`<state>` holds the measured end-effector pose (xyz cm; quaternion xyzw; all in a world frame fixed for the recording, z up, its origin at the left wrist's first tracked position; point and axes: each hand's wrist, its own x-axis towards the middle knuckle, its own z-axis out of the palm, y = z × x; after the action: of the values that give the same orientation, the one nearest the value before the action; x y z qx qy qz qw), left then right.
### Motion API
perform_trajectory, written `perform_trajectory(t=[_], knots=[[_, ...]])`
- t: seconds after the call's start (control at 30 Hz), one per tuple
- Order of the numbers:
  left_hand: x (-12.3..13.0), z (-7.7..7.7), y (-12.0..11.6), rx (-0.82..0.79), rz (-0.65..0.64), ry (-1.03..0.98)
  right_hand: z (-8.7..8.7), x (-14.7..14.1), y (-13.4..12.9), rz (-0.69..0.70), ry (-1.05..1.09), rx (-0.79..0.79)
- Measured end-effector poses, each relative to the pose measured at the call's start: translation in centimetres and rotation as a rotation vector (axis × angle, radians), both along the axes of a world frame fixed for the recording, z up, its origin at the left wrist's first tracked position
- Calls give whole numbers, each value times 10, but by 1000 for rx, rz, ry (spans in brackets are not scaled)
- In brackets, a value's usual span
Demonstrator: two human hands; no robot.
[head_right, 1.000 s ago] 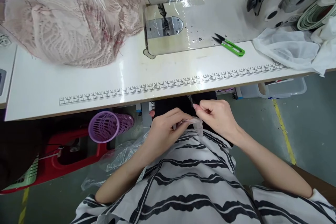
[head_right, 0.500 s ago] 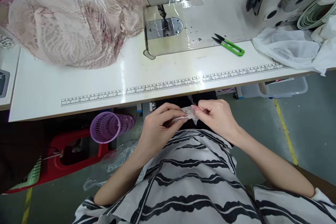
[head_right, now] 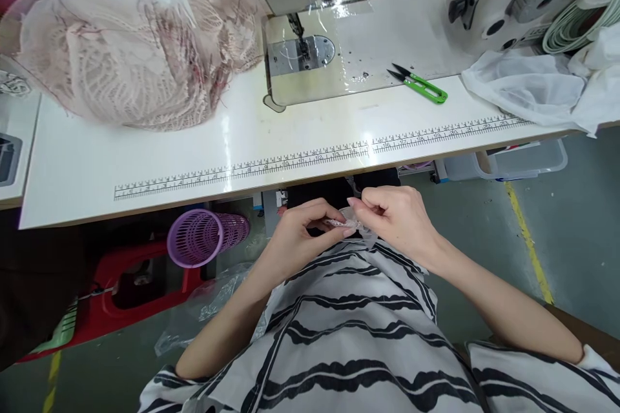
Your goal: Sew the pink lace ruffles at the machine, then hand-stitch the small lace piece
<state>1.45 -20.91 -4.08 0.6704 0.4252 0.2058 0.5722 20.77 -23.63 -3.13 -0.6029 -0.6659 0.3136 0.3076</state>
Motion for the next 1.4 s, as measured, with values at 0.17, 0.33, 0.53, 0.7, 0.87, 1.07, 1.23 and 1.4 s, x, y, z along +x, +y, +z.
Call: perform_trajectory(t=[0.17, 0.33, 0.53, 0.7, 0.87, 1.07, 1.23, 1.4], knots=[[5, -7, -2, -82, 87, -90, -3, 0, 0, -7, -3, 6], [8, -8, -6, -107, 130, -158, -5, 0, -1, -9, -12, 8], [6, -10, -6, -104, 117, -60, -3, -2, -3, 15, -1, 43], [7, -10, -6, -91, 87, -81, -4, -1, -3, 24, -11, 59], [8, -9, -6, -47, 137, -161, -7, 0, -3, 18, -7, 42], [9, -2, -8, -49, 125, -179, -9, 3, -3, -2, -30, 61], [9, 0, -8, -58, 141, -198, -13, 6, -5, 12, -59, 77], [8, -4, -11, -161, 241, -280, -9, 14, -6, -3, -114, 102]])
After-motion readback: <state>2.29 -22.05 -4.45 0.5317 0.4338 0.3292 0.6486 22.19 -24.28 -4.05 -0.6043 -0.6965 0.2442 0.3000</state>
